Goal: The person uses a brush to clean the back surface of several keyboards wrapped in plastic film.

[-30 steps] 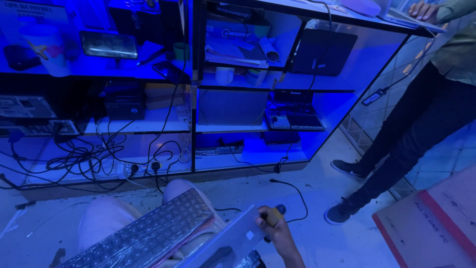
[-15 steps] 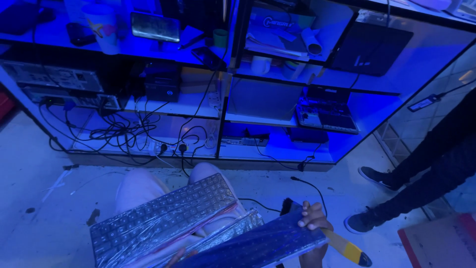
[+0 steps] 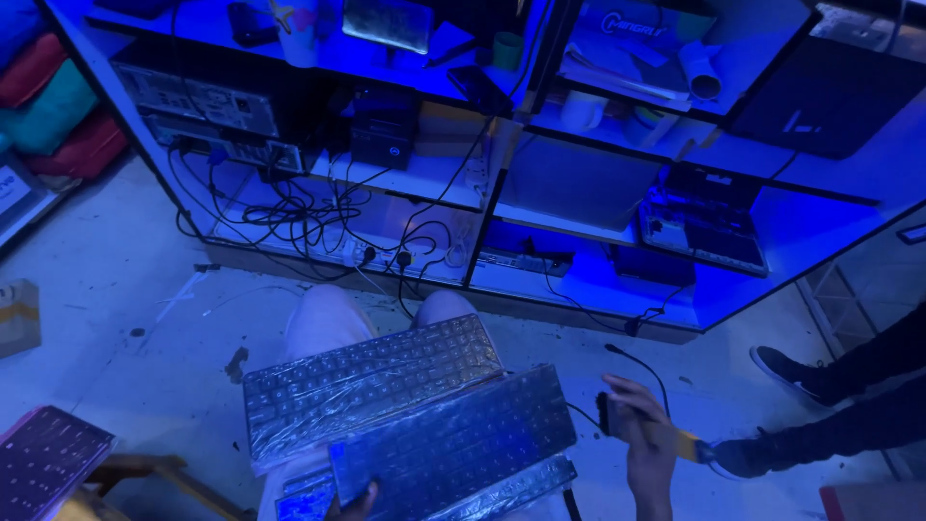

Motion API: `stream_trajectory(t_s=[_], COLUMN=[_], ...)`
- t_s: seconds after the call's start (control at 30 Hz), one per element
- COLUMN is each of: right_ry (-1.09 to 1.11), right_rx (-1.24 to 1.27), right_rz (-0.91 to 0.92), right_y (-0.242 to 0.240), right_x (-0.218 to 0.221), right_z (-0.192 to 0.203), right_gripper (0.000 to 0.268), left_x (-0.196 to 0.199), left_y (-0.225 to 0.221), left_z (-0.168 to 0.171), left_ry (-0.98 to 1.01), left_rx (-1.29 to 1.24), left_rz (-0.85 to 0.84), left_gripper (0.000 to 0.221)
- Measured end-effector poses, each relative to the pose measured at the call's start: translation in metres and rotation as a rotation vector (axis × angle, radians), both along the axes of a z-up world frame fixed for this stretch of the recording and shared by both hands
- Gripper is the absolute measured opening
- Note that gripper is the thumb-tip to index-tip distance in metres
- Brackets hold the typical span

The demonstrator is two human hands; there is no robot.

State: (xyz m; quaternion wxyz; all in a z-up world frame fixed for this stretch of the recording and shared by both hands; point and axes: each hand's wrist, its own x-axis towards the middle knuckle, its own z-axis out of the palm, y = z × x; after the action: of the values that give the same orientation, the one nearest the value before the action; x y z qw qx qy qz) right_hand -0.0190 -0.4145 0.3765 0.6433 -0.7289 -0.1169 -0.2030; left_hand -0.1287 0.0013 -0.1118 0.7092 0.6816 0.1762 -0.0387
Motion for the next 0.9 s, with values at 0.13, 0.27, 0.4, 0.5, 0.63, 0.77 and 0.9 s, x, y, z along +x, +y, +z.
stream_trajectory(t_s=[0.13,0.27,0.4,0.5,0.63,0.77,0.9], right_ry=[0.012,0.067,0.278,0.188,-0.024,-0.020,-0.251], right_rx=[0.466,0.292,-0.082,-0.474,-0.708,-0.877,-0.693], right_rz=[-0.169,-0.060,-0.234,-0.387,-0.306,-0.180,0.199], right_y=[0.008,0.041,0.052,0.080,0.124,0.160,0.193], right_x=[0.002,0.004,0.006,-0.004,-0.020,-0.044,-0.068], right_z=[-0.005,-0.003,-0.017,0.012,0.039,0.007,0.006], right_gripper=[0.034,0.050,0.046,0.032,0.020,0.019,0.015], left_x=[0.011,0.007,0.007,0.003,0.005,-0.002,0.001], left_y=[-0.004,-0.017,-0.022,-0.026,-0.031,-0.019,-0.026], left_z=[0.187,0.280,0.289,0.321,0.355,0.243,0.268], left_ry=[0.163,0.240,0.213,0.222,0.335,0.223,-0.094], left_rx=[-0.364,-0.489,-0.552,-0.567,-0.597,-0.574,-0.597], left_rz=[0.053,0.022,0.022,0.039,0.100,0.043,-0.094], left_gripper=[0.057,0.062,0.072,0.074,0.092,0.088,0.084])
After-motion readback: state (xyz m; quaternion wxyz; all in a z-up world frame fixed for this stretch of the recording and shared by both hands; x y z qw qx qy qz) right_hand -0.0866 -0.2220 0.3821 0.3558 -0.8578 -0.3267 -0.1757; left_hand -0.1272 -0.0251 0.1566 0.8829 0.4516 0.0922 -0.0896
